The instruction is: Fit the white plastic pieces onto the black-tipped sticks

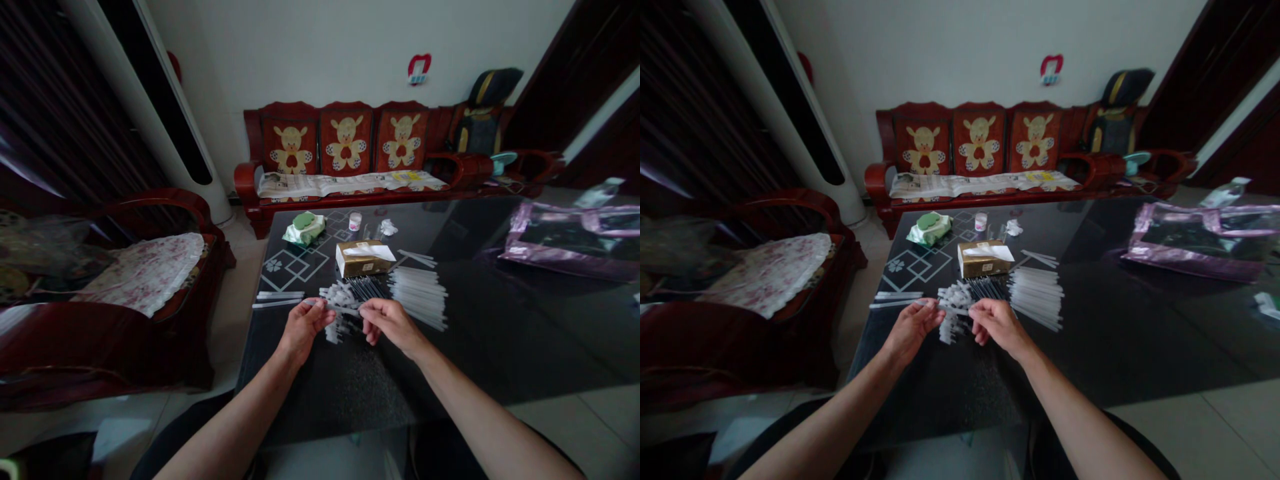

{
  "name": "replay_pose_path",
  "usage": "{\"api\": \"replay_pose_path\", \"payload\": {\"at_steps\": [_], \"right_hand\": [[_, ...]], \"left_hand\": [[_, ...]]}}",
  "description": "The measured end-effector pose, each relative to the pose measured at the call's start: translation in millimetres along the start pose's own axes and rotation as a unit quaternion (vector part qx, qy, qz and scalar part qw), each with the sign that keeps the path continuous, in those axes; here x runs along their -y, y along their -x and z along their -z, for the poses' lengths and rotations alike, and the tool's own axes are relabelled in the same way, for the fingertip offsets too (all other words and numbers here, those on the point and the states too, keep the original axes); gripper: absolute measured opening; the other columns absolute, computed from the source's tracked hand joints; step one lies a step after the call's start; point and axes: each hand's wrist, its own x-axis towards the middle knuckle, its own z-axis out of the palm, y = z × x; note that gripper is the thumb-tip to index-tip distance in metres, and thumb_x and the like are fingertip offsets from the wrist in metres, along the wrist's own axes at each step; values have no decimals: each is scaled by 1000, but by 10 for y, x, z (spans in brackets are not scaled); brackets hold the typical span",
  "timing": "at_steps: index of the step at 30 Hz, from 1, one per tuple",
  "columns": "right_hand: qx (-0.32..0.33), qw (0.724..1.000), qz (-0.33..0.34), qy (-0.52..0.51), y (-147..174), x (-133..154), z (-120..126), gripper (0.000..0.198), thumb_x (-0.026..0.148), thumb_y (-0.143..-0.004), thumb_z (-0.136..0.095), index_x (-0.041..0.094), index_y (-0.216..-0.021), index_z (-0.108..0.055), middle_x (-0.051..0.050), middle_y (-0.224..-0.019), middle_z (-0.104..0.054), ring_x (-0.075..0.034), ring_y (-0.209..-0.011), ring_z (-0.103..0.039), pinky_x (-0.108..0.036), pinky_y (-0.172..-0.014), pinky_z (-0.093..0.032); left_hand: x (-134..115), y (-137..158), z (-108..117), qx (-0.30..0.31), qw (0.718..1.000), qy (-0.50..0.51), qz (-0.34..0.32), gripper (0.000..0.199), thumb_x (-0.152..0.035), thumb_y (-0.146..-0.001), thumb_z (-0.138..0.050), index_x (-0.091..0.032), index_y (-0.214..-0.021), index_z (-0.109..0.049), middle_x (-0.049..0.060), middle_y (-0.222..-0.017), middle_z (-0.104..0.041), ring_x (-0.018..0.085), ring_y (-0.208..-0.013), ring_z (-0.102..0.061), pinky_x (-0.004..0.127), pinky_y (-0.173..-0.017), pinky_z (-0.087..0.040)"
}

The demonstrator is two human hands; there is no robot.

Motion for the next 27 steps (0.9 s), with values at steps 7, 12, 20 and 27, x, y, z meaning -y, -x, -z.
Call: {"api": "replay_pose_path", "payload": {"at_steps": [7, 12, 20, 27], "right_hand": [[15, 1000, 17, 15, 7, -10, -4, 33, 46, -80, -60, 14, -84, -58, 0, -59, -63, -11, -42, -58, -23, -40, -48], [7, 1000, -13, 15, 16, 11, -19, 43, 54, -85, -50, 12, -79, -59, 0, -54, -61, -11, -38, -55, -21, -36, -44], [9, 1000, 13, 21, -15, -37, -1, 34, 47, -81, -59, 13, -84, -57, 1, -57, -62, -11, -40, -57, -21, -38, -46], [-12, 1000, 0, 7, -30, -26, -10, 37, 49, -83, -56, 13, -90, -57, 1, -56, -62, -11, -40, -56, -21, -37, -46]], "left_hand": [[11, -3, 7, 5, 1000, 1, 2, 20, -21, -71, -76, -10, -82, -63, 4, -70, -67, 15, -67, -68, 25, -67, -57], [10, -3, 8, 4, 1000, 0, 2, 20, -22, -71, -75, -10, -83, -63, 5, -69, -68, 15, -68, -68, 24, -67, -57], [34, -16, 22, 7, 1000, 1, 0, 22, -22, -71, -76, -10, -84, -63, 5, -69, -68, 14, -68, -68, 24, -68, -57], [37, -33, 35, 8, 1000, 2, -5, 24, -24, -71, -76, -10, -85, -62, 6, -69, -69, 14, -68, -68, 23, -67, -57]]}}
